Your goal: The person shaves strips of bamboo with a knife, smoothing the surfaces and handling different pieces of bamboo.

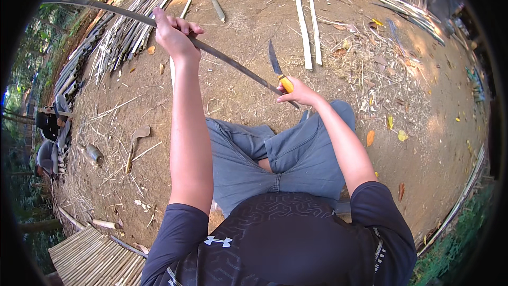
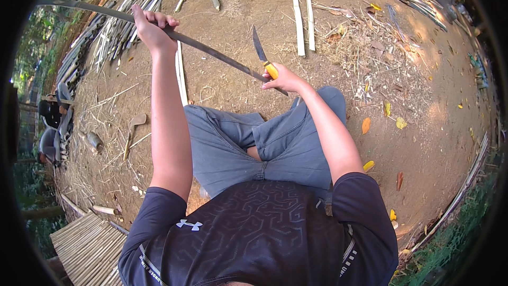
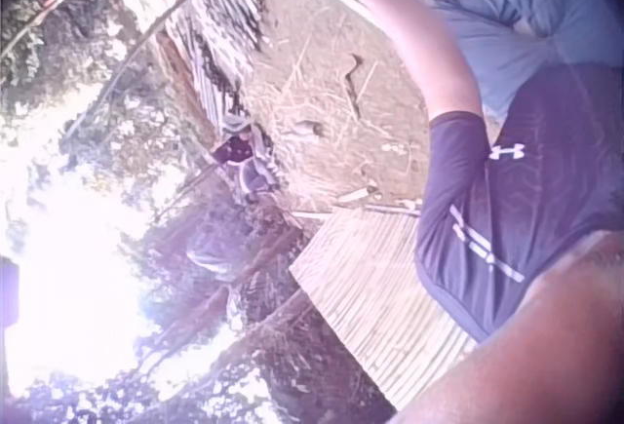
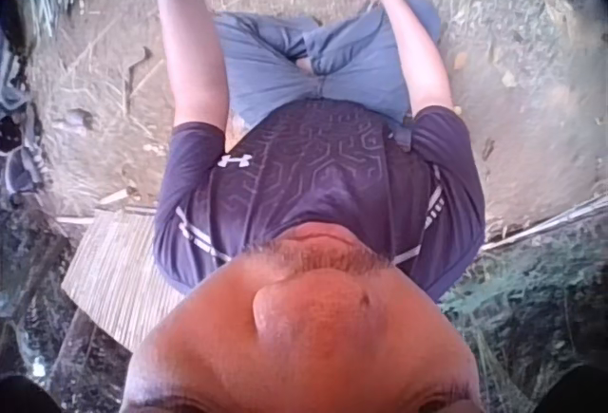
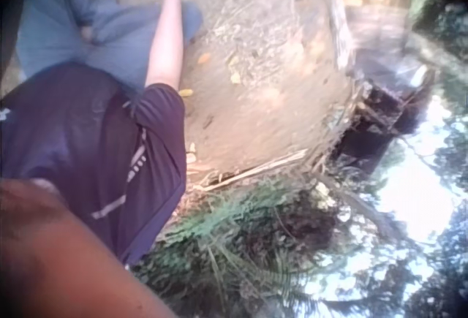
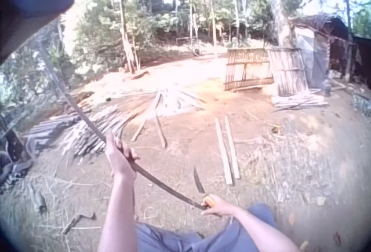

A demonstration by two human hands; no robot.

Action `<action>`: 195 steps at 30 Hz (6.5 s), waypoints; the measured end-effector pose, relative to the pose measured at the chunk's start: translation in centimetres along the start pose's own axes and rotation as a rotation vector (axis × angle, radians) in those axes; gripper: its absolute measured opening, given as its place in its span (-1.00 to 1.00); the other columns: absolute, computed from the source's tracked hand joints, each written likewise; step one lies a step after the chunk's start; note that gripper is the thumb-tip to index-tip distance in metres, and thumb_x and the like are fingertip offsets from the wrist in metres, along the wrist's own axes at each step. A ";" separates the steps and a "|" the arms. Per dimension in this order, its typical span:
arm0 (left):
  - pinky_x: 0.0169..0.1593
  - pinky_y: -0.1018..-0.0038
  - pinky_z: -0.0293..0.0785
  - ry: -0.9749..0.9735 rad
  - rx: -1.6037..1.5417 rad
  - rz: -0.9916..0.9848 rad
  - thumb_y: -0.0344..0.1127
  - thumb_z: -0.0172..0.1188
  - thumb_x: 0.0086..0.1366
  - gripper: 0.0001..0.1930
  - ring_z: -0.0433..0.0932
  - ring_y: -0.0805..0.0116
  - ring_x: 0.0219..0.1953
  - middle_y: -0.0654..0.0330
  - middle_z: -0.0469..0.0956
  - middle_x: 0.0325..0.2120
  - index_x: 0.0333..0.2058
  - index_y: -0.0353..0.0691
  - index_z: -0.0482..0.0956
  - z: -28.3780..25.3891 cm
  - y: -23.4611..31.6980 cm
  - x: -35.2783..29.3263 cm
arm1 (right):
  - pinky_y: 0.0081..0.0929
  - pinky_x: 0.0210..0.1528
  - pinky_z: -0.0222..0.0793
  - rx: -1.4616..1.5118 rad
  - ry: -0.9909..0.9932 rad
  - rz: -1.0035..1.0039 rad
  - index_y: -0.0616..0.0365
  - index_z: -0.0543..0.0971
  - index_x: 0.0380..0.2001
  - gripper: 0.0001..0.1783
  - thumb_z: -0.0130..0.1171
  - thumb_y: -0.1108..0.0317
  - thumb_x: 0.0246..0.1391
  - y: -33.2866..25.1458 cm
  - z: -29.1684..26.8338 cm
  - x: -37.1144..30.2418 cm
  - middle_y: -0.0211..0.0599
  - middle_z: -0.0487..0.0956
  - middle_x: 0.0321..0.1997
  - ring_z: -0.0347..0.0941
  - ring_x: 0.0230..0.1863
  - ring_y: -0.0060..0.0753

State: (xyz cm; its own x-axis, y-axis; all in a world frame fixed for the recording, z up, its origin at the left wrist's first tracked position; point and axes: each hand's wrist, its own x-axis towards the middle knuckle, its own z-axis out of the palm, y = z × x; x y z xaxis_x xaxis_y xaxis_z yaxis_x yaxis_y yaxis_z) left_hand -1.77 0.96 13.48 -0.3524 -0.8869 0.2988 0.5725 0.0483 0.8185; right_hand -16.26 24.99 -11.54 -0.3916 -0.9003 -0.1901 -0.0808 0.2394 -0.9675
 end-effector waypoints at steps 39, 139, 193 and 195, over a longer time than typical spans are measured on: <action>-0.25 0.49 0.57 -0.526 0.573 -0.771 -0.49 0.22 0.27 -0.19 0.66 0.32 -0.22 -0.04 0.42 0.14 0.40 -0.19 -0.03 -18.1 -16.2 -24.4 | -0.41 -0.18 0.58 0.432 0.375 0.099 0.16 0.37 -0.17 -0.82 0.16 0.44 0.27 3.7 8.2 1.6 -0.06 0.69 -0.20 0.66 -0.23 -0.36; -0.68 0.46 0.35 0.059 -0.100 0.641 -0.35 0.22 0.35 -0.72 0.32 0.45 -0.75 0.22 0.33 -0.70 -0.31 -0.22 0.23 1.5 14.2 9.9 | -0.53 -0.71 0.15 0.231 0.487 0.243 0.11 0.52 -0.05 -0.56 -0.09 -0.03 0.40 -3.2 1.6 -2.1 -0.49 0.45 -0.49 0.28 -0.65 -0.62; -0.37 0.43 0.63 -0.844 0.852 -1.305 0.14 0.06 0.42 -0.37 0.64 0.40 -0.37 0.09 0.63 -0.28 0.21 -0.26 0.31 -20.0 -4.2 -14.7 | -0.21 -0.23 0.74 0.843 0.465 0.246 0.23 0.32 -0.16 -0.67 0.25 0.61 0.12 1.0 14.1 6.2 -0.15 0.55 -0.20 0.65 -0.22 -0.22; -0.28 0.41 0.60 -0.818 0.894 -1.364 0.16 0.16 0.36 -0.38 0.63 0.43 -0.29 0.13 0.62 -0.29 0.16 -0.21 0.36 -19.0 -5.1 -15.3 | -0.23 -0.22 0.73 0.805 0.442 0.224 0.22 0.34 -0.15 -0.68 0.25 0.60 0.12 2.3 13.5 5.9 -0.18 0.55 -0.20 0.65 -0.20 -0.22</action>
State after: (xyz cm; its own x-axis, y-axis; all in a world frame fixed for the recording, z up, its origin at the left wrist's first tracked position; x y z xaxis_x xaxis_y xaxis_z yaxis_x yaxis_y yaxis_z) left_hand 14.78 5.50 -4.57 -0.5710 -0.1026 -0.8145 -0.8195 0.0127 0.5729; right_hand -6.42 15.37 -17.16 -0.6470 -0.6047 -0.4645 0.6306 -0.0818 -0.7718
